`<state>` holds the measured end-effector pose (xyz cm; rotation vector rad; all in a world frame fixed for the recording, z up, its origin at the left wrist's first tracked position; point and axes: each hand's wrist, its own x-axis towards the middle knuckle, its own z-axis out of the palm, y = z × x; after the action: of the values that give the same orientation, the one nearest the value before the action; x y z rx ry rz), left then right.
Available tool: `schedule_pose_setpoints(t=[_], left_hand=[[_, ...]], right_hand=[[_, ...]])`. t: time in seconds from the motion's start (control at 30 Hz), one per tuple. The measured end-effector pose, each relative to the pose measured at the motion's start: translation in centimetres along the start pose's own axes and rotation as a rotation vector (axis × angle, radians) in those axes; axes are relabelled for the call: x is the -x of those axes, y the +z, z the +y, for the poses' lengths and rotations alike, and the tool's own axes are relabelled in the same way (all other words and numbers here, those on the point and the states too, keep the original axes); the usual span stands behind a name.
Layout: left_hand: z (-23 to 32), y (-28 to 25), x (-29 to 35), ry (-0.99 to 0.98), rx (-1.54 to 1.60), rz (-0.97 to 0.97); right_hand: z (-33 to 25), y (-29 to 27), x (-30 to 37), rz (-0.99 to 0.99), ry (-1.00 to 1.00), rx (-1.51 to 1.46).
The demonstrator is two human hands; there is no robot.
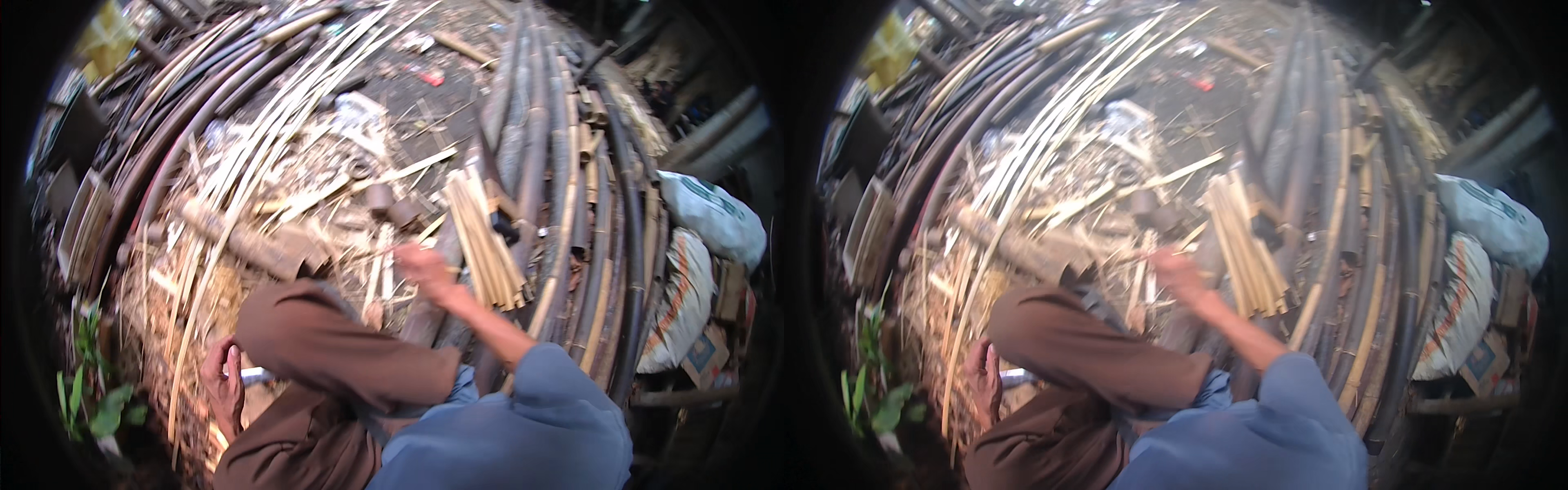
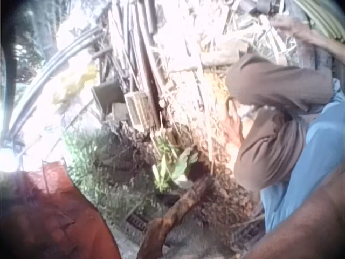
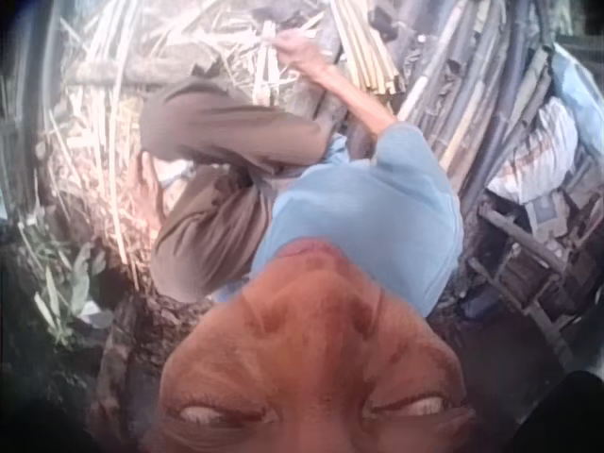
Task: The person sits on the ground and uses a machete to split bamboo strips into smaller pieces. They repeatedly position the bamboo on a wooden block, strike it with the machete, and gather the resulting pieces into a pile.
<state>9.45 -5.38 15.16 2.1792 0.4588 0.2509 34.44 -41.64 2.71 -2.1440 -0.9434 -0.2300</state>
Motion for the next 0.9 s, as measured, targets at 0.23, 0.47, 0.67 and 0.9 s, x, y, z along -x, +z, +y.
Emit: schedule_pose_setpoints(t=[0.23,0.47,0.67,0.9], left_hand=[[-3.6,6.8,-6.0,0.381,-0.261,-0.011],[-17.8,7.1,1.1,-0.053,0.073,0.009],[-26.0,0.9,9.7,-0.361,-0.304,0.104],[-27.2,-1.0,6.0,-0.260,-0.449,0.615]], right_hand=[[-10.1,9.6,-9.8,-0.387,-0.456,-0.184],[1.3,0.7,-4.9,-0.124,0.038,0.117],[15.0,-10.7,2.4,0.090,0.706,0.564],[19.1,-13.4,5.7,0.040,0.612,0.542]])
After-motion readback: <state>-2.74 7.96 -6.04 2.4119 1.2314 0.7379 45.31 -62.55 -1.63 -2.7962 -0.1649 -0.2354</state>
